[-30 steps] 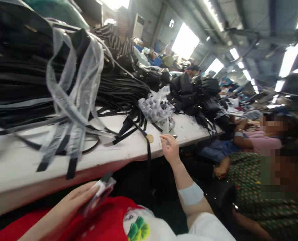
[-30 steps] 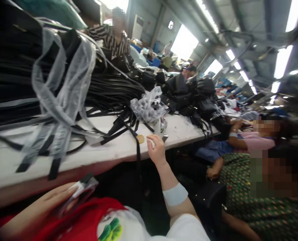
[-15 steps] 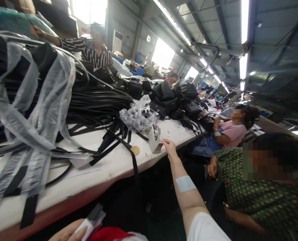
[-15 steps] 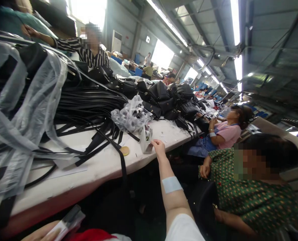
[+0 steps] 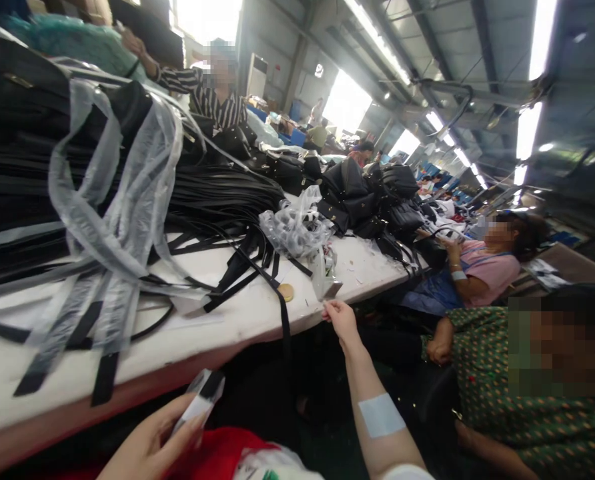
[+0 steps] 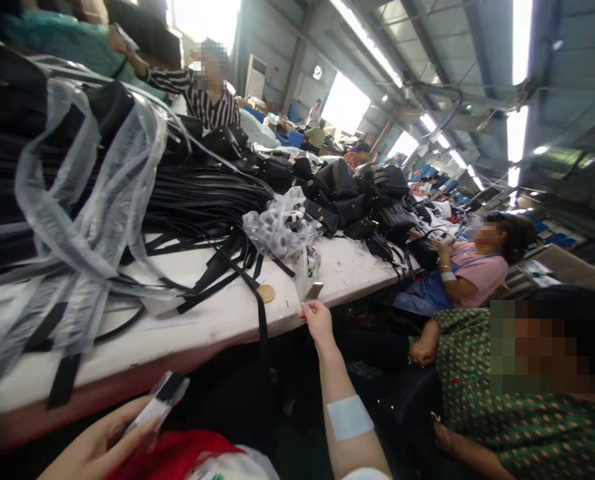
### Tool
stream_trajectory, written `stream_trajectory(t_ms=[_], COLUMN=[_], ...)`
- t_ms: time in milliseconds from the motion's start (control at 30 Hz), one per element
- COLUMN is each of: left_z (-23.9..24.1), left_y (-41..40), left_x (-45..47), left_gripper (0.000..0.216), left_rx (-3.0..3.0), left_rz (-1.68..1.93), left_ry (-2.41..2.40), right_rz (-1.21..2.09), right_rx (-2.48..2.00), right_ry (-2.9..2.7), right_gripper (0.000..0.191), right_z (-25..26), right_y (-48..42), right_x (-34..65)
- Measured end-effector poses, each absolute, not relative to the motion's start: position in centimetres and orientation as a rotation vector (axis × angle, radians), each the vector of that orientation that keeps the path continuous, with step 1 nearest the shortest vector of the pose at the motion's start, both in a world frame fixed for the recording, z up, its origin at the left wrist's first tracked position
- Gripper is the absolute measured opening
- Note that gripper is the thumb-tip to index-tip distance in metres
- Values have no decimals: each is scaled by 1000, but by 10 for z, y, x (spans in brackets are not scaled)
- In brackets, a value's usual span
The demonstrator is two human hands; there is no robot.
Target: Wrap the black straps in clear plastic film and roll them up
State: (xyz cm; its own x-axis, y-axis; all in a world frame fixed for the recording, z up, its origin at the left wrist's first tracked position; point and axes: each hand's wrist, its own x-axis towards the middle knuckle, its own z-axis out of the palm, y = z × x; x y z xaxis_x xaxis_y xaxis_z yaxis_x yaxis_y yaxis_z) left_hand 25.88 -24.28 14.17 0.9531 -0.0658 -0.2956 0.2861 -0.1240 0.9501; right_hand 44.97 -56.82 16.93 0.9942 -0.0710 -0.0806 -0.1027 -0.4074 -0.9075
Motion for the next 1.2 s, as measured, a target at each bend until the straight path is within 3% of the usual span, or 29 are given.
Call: stream_trajectory(t_ms=[233,400,733,867,1000,1200], left_z=[158,162,157,155,148,151], left_y=[-248,-244,-236,-238,-242,-247], left_x=[258,249,244,246,249,245], left_gripper=[30,26,19,27,44,39], left_rx=[1759,1836,1867,1632,1482,1564], left_rz=[-229,-130,-47,-103,-92,59], left_ry=[218,212,239,250,475,519], right_rz=[598,922,996,1035,1146,1082], right_rx=[-1637,-1464,-1645,-1605,-1460,-1591], right_ry=[-222,-370,-299,-276,-264,-278], right_gripper=[33,32,40,41,38,24], right_z=[183,189,157,156,157,153], right_y=[-439,-394,-390,-392,-393,-385], right_x=[375,339,332,333,332,324])
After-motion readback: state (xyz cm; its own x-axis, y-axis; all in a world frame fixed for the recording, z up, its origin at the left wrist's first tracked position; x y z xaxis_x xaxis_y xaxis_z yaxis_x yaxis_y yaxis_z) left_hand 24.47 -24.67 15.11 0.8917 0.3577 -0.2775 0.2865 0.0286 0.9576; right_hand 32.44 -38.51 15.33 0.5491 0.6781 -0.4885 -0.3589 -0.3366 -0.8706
